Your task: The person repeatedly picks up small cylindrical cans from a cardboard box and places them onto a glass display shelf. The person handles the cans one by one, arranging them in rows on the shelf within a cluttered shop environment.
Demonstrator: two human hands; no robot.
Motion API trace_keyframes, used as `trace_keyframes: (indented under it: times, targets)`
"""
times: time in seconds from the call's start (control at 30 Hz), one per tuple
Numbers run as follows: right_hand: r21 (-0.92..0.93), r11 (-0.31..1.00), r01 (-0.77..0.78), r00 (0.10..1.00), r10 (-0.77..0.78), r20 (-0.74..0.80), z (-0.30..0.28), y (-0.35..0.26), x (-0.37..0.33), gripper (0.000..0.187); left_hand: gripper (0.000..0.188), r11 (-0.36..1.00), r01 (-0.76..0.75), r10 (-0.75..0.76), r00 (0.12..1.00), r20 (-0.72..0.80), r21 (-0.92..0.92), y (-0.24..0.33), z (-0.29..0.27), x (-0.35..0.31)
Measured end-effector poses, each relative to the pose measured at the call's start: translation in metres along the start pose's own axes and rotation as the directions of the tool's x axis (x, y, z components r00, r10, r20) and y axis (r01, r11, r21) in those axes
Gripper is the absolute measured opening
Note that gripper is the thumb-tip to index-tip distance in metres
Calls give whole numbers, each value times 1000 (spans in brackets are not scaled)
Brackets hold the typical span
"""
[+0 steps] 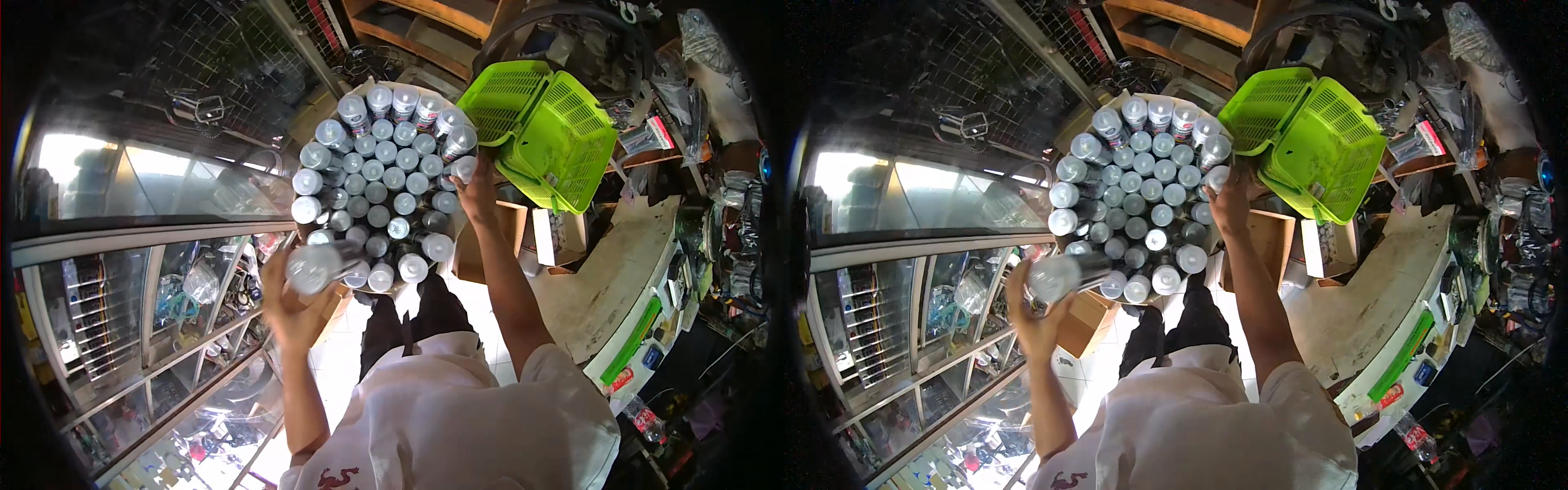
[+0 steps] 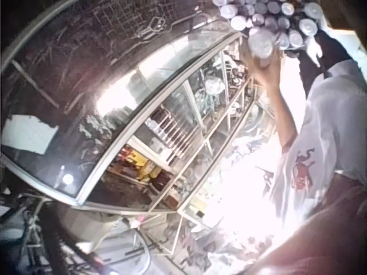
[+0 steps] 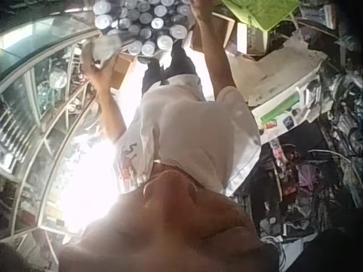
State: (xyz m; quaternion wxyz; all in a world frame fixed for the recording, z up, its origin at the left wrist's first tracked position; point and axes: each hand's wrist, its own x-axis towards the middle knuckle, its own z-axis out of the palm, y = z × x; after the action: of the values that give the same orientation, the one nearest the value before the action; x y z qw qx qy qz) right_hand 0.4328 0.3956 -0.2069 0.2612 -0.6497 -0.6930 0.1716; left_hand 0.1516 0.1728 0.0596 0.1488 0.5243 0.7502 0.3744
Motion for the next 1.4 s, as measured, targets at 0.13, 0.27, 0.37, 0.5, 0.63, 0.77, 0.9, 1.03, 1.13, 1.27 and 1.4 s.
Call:
trace_keyframes:
  times: [0.13, 0.27, 0.37, 0.5, 0.63, 0.77, 0.9, 1.03, 1.13, 1.27, 1.4]
  targets:
    - [197, 978, 66, 996, -54, -65, -19, 0, -2, 102, 70, 990, -86, 103, 983, 152, -113, -2, 112, 30]
    - [304, 953, 3, 1000, -6, 7, -44, 14, -23, 89, 70, 973, -186, 223, 907, 357, -134, -13, 201, 48]
    - [413, 908, -70, 997, 71, 12, -66, 17, -49, 73, 70, 968, -203, 250, 840, 482, -148, -20, 251, 50]
    - [578, 669, -467, 878, 273, 393, -80, 9, -73, 51, 73, 959, -244, 278, 723, 633, -143, -40, 293, 40]
    - [548, 713, -437, 872, 188, 452, -25, 44, -103, 43, 78, 968, -196, 242, 591, 770, -154, -52, 307, 29]
    - [568, 722, -396, 886, 139, 442, -21, 45, -102, 44, 71, 966, -212, 250, 606, 755, -149, -43, 301, 29]
    - [372, 834, -408, 820, 154, 551, -34, 34, -84, 46, 63, 976, -137, 218, 638, 738, -170, -46, 292, 31]
    - [393, 866, -309, 859, 76, 506, -24, 42, -75, 47, 50, 963, -94, 228, 780, 582, -252, -60, 279, 20]
    - [299, 947, -116, 899, -27, 436, -18, 49, -71, 44, 48, 960, -89, 221, 824, 522, -266, -64, 243, 18]
    - [169, 946, 277, 910, -315, 269, -13, 43, -62, 39, 45, 961, -15, 134, 899, 417, -277, -64, 156, 12]
    - [397, 917, 47, 912, -201, 357, -48, -88, -60, 38, 44, 938, 155, -64, 957, 284, -310, -72, 60, -13]
